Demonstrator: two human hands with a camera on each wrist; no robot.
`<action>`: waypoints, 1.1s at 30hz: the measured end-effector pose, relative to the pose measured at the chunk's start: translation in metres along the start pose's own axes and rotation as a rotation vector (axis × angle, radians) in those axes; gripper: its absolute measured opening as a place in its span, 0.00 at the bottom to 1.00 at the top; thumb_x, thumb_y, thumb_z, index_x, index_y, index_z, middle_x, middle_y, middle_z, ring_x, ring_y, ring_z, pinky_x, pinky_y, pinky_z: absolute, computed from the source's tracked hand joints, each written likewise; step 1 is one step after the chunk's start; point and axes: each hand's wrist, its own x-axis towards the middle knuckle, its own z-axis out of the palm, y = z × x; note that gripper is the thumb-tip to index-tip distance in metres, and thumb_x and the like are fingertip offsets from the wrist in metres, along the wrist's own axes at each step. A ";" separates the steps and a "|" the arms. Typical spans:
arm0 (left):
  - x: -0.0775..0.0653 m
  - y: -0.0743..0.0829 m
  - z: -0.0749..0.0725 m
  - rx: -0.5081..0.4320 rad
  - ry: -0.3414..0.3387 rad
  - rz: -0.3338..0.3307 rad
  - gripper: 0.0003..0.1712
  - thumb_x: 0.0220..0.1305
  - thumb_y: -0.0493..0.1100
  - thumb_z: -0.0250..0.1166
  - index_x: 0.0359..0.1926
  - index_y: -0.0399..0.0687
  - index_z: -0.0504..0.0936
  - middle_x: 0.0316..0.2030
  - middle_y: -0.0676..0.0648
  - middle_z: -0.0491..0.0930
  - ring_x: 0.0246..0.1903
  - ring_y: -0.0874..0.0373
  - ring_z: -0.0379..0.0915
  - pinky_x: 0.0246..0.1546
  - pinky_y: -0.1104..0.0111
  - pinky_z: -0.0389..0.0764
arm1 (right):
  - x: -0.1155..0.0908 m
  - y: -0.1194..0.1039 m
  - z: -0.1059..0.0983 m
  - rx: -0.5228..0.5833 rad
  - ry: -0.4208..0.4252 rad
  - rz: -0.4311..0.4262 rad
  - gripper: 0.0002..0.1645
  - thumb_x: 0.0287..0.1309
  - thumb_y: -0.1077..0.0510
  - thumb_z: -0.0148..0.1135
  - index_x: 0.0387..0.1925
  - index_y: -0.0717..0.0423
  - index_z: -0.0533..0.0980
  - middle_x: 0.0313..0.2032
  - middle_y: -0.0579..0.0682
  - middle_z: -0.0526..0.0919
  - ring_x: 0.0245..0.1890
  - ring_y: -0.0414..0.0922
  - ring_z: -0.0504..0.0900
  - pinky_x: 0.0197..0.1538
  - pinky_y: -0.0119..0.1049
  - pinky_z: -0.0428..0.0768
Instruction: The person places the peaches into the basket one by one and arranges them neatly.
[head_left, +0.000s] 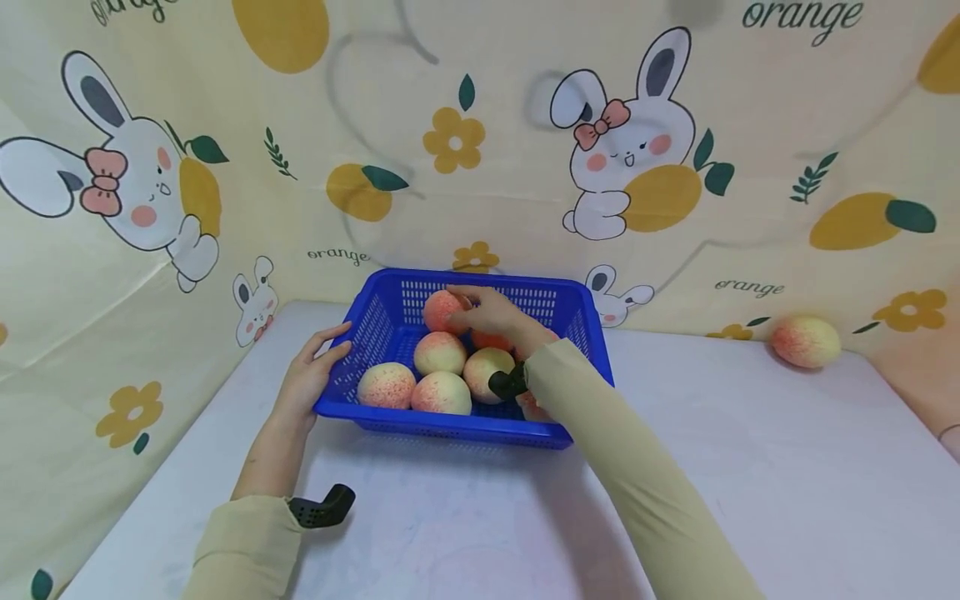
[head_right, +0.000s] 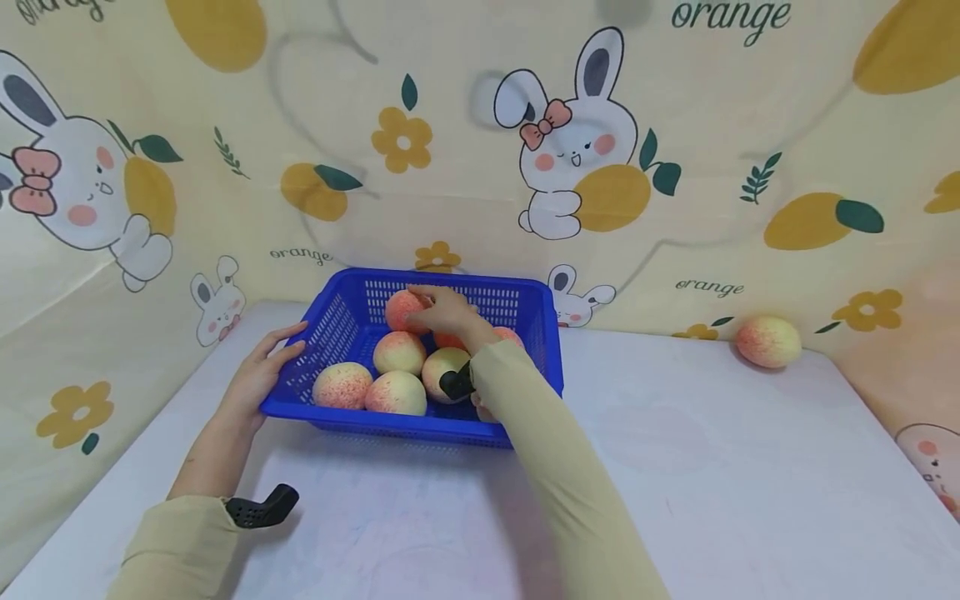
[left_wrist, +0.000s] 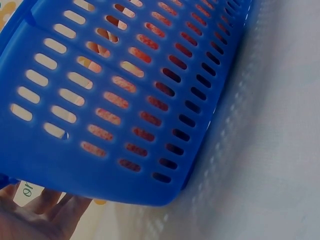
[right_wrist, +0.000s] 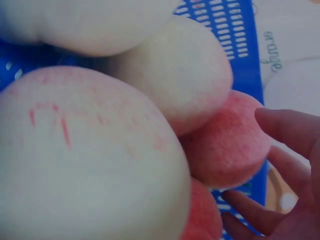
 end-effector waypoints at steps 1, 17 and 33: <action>0.000 0.000 0.000 0.001 -0.001 -0.001 0.27 0.71 0.51 0.53 0.70 0.61 0.64 0.72 0.44 0.56 0.65 0.48 0.60 0.63 0.59 0.64 | -0.002 0.001 -0.002 0.022 0.010 0.008 0.36 0.62 0.51 0.59 0.71 0.41 0.61 0.70 0.56 0.61 0.71 0.54 0.57 0.68 0.53 0.62; 0.000 -0.001 0.000 0.041 0.003 -0.004 0.27 0.70 0.53 0.54 0.69 0.65 0.65 0.73 0.45 0.54 0.60 0.51 0.62 0.46 0.75 0.70 | -0.030 0.023 -0.046 0.234 0.209 -0.045 0.28 0.62 0.53 0.60 0.63 0.53 0.71 0.62 0.58 0.74 0.63 0.54 0.70 0.65 0.51 0.67; -0.002 0.000 0.000 0.046 -0.001 -0.001 0.28 0.70 0.54 0.54 0.69 0.66 0.65 0.72 0.45 0.55 0.57 0.56 0.63 0.52 0.70 0.67 | -0.047 0.045 -0.073 0.323 0.415 -0.054 0.22 0.63 0.58 0.59 0.57 0.60 0.74 0.57 0.61 0.77 0.56 0.55 0.76 0.59 0.51 0.74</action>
